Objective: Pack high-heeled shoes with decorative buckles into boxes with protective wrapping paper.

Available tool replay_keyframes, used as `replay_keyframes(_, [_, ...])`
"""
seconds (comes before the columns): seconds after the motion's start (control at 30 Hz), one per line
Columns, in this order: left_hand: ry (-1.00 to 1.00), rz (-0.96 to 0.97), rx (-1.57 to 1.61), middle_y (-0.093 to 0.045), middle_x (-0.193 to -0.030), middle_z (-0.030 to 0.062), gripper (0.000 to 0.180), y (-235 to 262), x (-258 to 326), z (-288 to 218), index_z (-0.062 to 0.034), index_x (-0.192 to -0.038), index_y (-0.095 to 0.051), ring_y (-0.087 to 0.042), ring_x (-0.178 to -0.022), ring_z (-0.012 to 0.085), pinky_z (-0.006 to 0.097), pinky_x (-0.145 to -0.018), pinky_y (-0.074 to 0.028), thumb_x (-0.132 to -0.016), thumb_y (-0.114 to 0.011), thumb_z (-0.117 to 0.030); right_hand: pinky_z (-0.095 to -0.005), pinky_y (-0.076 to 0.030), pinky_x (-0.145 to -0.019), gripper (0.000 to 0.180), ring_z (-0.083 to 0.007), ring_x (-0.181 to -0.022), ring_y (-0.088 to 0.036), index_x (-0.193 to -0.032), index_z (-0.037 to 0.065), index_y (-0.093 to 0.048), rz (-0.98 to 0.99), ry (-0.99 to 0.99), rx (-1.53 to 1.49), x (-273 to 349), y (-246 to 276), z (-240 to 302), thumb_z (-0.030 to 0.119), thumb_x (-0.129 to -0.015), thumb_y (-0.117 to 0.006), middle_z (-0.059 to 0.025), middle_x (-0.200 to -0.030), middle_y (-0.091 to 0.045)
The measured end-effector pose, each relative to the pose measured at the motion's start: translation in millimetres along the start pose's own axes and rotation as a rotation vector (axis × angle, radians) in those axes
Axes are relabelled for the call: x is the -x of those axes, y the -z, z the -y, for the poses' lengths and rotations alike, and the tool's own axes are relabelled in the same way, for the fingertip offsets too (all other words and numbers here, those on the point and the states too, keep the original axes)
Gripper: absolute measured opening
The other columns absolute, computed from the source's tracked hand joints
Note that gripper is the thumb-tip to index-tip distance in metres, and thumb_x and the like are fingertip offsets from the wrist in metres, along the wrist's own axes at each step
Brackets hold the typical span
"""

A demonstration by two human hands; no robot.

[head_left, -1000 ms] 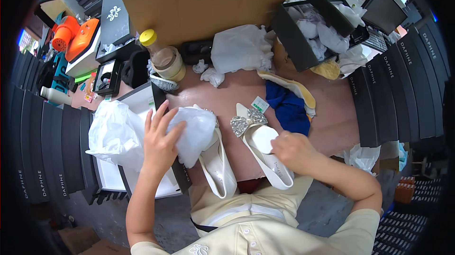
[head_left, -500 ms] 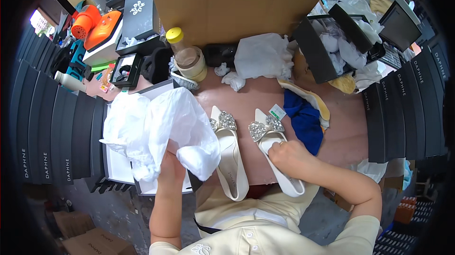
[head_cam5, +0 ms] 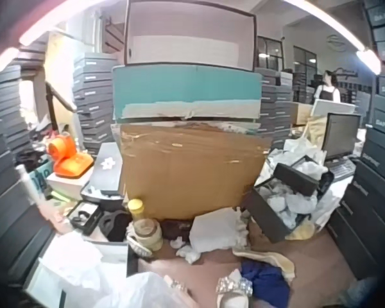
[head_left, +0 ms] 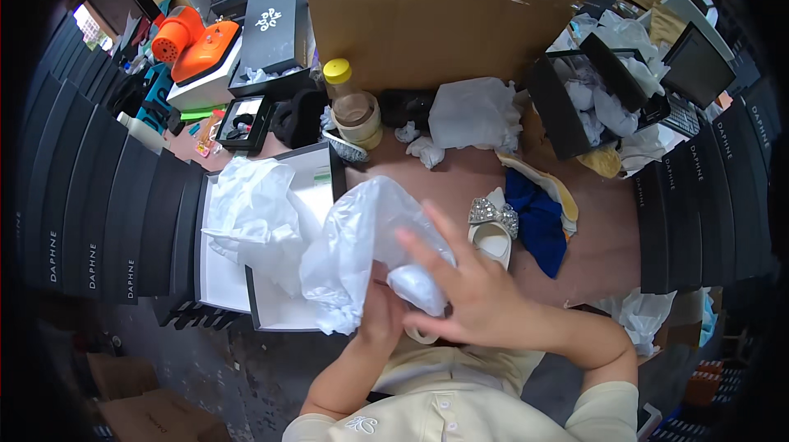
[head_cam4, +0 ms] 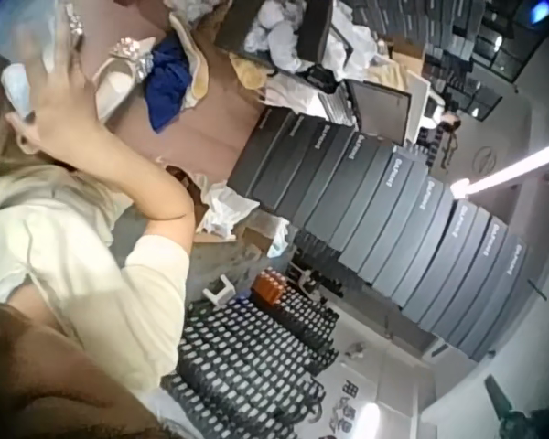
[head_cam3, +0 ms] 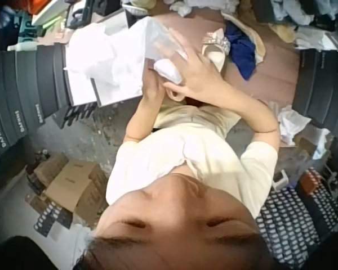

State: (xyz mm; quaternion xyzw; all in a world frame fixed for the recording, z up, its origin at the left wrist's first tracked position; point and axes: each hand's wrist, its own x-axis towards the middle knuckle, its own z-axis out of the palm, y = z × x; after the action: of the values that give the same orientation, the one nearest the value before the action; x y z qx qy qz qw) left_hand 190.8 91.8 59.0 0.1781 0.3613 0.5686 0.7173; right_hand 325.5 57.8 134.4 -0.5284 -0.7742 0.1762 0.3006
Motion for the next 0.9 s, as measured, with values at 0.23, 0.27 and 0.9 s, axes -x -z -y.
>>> replay_keyframes(0.23, [-0.727, 0.217, -0.452, -0.033, -0.139, 0.0184, 0.083, 0, 2, -47, -0.006, -0.142, -0.019, -0.043, -0.123, 0.0306, 0.04, -0.096, -0.04, -0.069, -0.058, 0.005, -0.0339, -0.051, -0.074, 0.023, -0.0278, -0.092, -0.06, -0.085, 0.004, -0.063, 0.046, 0.182, 0.005, 19, 5, -16, -0.002, -0.063, -0.063, -0.0104, -0.11, -0.057])
replay_keyframes(0.27, [-0.804, 0.316, -0.662, -0.041, -0.135, 0.018, 0.078, 0, 0, -59, -0.0039, -0.139, -0.027, -0.05, -0.116, 0.0289, 0.037, -0.093, -0.042, -0.067, -0.054, 0.008, -0.0329, -0.05, -0.074, 0.024, -0.0272, -0.091, -0.06, -0.085, 0.004, -0.064, 0.109, 0.244, 0.049, 25, 9, -13, -0.002, -0.063, -0.065, -0.0106, -0.111, -0.057])
replay_keyframes(0.9, [-0.322, -0.058, -0.074, -0.058, -0.109, 0.0116, 0.032, 89, 6, -70, -0.0008, -0.117, -0.05, -0.058, -0.1, 0.0239, 0.037, -0.087, -0.048, -0.085, -0.05, -0.004, -0.0315, -0.048, -0.083, 0.021, -0.0221, -0.092, -0.062, -0.087, -0.002, -0.068, -0.418, -0.188, -0.815, 85, 5, -41, -0.006, -0.066, -0.065, -0.0167, -0.095, -0.066])
